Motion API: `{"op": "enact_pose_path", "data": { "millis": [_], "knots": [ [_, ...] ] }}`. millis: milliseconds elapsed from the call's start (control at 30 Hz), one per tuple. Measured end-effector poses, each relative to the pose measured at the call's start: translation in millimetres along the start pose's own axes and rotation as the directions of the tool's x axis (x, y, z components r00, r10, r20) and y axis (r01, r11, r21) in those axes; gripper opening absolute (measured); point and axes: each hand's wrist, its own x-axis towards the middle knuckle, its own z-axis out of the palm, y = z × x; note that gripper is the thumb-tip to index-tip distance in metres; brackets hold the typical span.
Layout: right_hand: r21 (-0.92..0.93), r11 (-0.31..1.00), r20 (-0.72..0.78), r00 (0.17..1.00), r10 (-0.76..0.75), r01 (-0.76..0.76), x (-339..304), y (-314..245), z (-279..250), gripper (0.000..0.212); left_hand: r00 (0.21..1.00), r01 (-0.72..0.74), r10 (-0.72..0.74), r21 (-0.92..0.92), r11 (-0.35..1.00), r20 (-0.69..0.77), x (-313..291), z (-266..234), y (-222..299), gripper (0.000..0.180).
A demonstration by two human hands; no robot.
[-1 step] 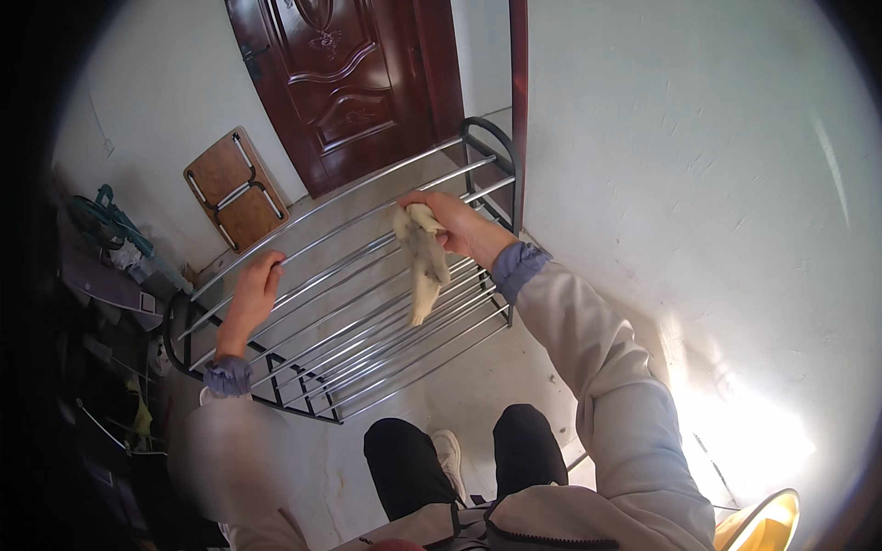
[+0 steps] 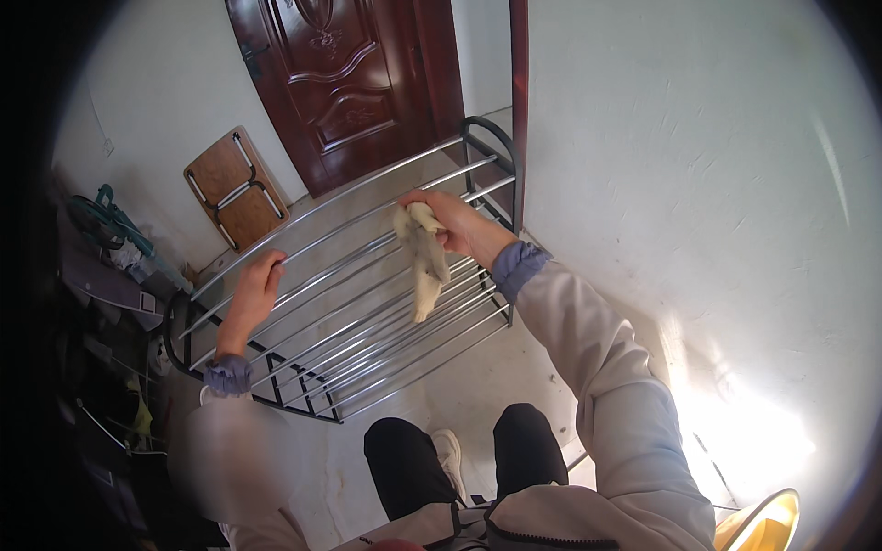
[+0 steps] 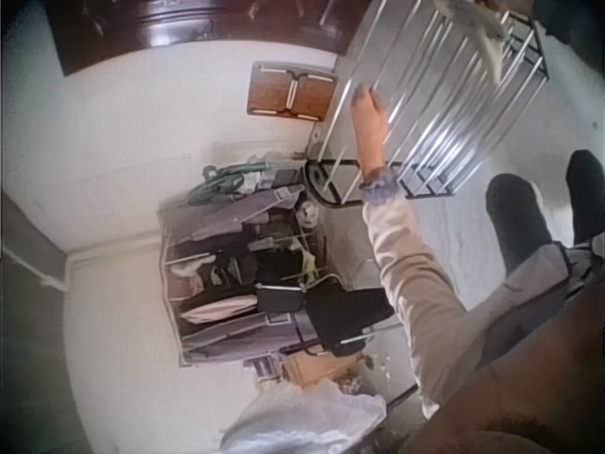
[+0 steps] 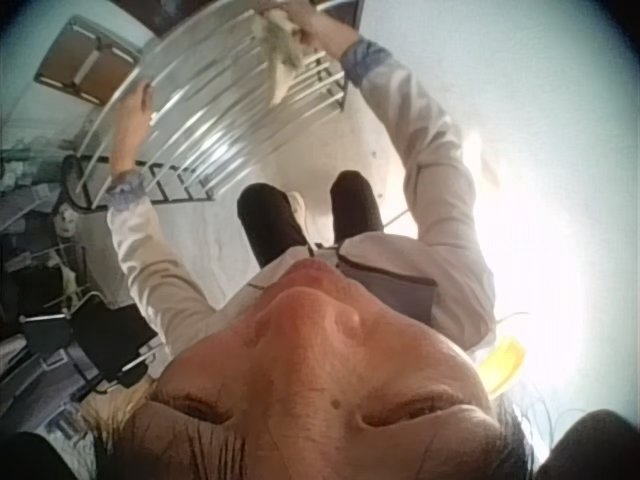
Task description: The person assembles a metal drying rack by inserting horizontal rods into the frame one at a time. They use a cloth to wipe each rod before insertion and continue until the rack is fully assembled.
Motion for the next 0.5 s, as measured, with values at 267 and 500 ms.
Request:
{"op": "enact_pose_path", "data": {
  "millis": [267,500],
  "knots": [
    [0.008,0.998,0.063,0.996,0.059,-0.059,13,1,-15,0.021,0.999,0.003,-0.003,-0.003,1.000,0.035,6,1,3,0.014],
    [-0.064,0.995,0.040,0.997,-0.070,0.073,15,9,-28,0.024,0.998,-0.062,0.062,-0.013,0.998,0.023,11,12,-12,0.015]
  ]
}}
